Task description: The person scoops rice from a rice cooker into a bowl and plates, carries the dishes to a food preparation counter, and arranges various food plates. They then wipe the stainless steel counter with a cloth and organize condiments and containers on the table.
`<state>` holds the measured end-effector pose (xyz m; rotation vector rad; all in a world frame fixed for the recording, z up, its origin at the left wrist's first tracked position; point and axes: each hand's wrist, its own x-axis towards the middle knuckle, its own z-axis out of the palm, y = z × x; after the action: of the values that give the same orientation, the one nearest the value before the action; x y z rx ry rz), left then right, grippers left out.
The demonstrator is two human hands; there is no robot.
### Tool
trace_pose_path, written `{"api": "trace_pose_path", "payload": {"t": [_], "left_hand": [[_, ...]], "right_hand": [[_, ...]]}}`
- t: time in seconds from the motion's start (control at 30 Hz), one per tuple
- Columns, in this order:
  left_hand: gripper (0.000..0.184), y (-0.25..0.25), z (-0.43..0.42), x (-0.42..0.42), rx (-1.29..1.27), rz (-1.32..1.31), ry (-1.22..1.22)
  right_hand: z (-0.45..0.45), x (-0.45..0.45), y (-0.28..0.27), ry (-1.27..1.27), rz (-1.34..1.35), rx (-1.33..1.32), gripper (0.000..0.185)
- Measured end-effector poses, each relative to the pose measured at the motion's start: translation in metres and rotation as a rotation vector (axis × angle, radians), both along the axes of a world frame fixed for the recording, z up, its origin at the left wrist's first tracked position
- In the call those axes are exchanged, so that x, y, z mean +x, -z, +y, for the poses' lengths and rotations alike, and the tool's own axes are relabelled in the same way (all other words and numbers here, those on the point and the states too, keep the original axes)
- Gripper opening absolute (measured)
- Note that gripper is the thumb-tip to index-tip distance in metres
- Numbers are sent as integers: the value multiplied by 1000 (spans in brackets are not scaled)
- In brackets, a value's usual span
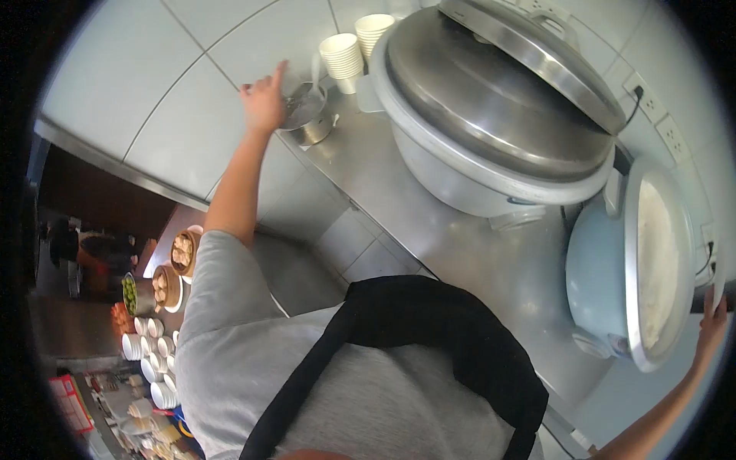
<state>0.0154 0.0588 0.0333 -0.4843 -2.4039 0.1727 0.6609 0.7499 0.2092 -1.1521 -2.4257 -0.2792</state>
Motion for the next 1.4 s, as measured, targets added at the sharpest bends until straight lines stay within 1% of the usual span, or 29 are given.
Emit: {"api": "trace_pose_path", "payload": {"t": [0.03,0.1,0.17,0.2,0.23,0.27,0.3,0.33,0.37,0.4,0.43,0.5,0.57,0.63,0.67,0.7,0.77,0.83,0.87,0.97,1.0,1.03,1.1,1.13,1.17,1.23,1.3,1.37,1.4], "left_hand": [[60,-7,-2,6,46,41,21],[59,-11,-1,17,151,115,76],[61,38,-7,15,18,118,90],[63,68,-18,11,-53,42,139],[64,87,-24,7,-122,-29,205],[65,74,-24,13,-122,-37,172],[65,58,-22,14,-45,4,213],[65,52,-29,6,12,-75,207],[68,50,-32,-1,78,55,228],[70,48,-32,-4,137,51,141],[69,21,-7,34,175,34,38],[69,53,-12,28,0,31,43],[71,95,-36,0,-140,24,281],[62,74,-41,-12,380,-72,118],[55,62,-44,-14,655,10,-27],[48,53,-51,-20,926,92,-188],[41,54,-99,-32,1741,-162,72],[51,57,-125,-4,2431,-539,298],[64,38,-81,75,2575,-560,533],[71,48,-34,208,2710,-719,1018],[73,47,-10,254,2797,-735,1066],[75,48,16,293,2882,-752,1118],[77,66,53,346,2615,-853,1268],[76,70,72,364,2742,-851,1182],[74,82,81,372,2741,-898,1175],[79,70,125,395,2710,-1049,1258],[89,31,183,420,2641,-1426,1494],[93,2,231,424,2446,-1626,1574],[91,-13,253,425,2307,-1569,1515]], "right_hand": [[-2,3,-3,74,-32,-13,42],[-10,10,-6,99,-6,-7,45],[-17,10,7,19,103,-24,45],[-18,9,14,-9,155,-61,44],[-31,6,8,31,115,-178,43],[-42,1,2,74,71,-291,43],[-62,-1,-2,73,151,-324,48],[-80,-4,-6,71,233,-356,55],[-99,-6,-10,67,315,-385,63],[-129,-15,-21,114,270,-465,62],[-140,-18,-24,145,215,-451,52],[-149,-20,-26,194,216,-517,43],[-140,-14,-27,130,180,-573,37],[-120,-5,-26,74,228,-618,23],[-109,-3,-26,38,246,-643,17],[-100,-11,-26,114,205,-627,16],[-74,-11,-25,259,127,-590,14],[-11,1,-8,126,-264,-301,15],[16,6,4,53,-456,-154,16],[46,-3,29,148,-606,193,22],[65,-3,39,132,-634,284,26],[79,-2,45,74,-615,359,25],[91,-2,54,-41,-575,501,23],[91,-3,55,-8,-668,465,21],[73,-5,47,26,-763,434,19],[53,-4,42,55,-901,393,15],[43,4,44,48,-983,370,12],[32,18,50,14,-959,344,10],[26,24,52,0,-949,332,10]]}}
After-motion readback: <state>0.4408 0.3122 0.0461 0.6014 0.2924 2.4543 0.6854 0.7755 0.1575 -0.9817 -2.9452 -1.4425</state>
